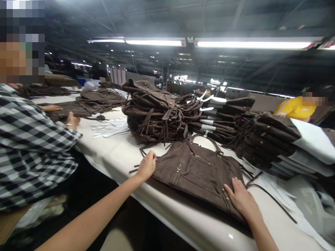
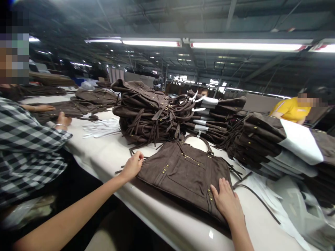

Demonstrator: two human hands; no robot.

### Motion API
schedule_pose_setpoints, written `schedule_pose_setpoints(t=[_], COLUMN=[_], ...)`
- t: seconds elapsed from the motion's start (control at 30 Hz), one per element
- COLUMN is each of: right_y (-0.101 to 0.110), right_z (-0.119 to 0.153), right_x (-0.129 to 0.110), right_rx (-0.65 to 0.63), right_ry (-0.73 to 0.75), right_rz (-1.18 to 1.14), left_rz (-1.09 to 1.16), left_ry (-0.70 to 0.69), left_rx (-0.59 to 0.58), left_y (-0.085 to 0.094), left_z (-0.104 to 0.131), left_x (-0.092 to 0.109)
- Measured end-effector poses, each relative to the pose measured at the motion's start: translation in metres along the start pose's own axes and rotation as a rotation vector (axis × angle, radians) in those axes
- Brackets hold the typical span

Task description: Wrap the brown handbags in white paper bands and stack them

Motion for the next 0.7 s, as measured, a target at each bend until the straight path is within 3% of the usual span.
schedule_pose_setpoints(t=[0.13, 0.3, 0.5, 0.7], right_y=[0.005, 0.012, 0.014, 0.012], right_z=[0.002, 0.005, 0.007, 0.005], right_x=[-0.003, -0.006, -0.008, -0.007], right_rx=[0.004, -0.016, -0.02, -0.03], right_ry=[-0.005, -0.004, -0.003, -0.019], right_rz=[0.007, 0.016, 0.009, 0.032], left_rz=[-0.111, -0.214, -0.339, -0.434], left_ry=[-0.29, -0.695, -0.649, -0.502], left_rx=[-0.058, -0.361, -0.469, -0.461], left_y=[0.001, -0.02, -0.031, -0.026], left_z=[0.007, 0.002, -0.001, 0.0], left_x=[0.029, 0.044, 0.033, 0.054])
Point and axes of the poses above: each hand's wrist, its own z-axis away from the middle knuckle, its own y-axis out of the back of the hand, x = y × z, the point moved 4 cm from there along -z, towards the middle knuckle, and after that the axes turned 2 degrees about x, right-handed, at the moved point
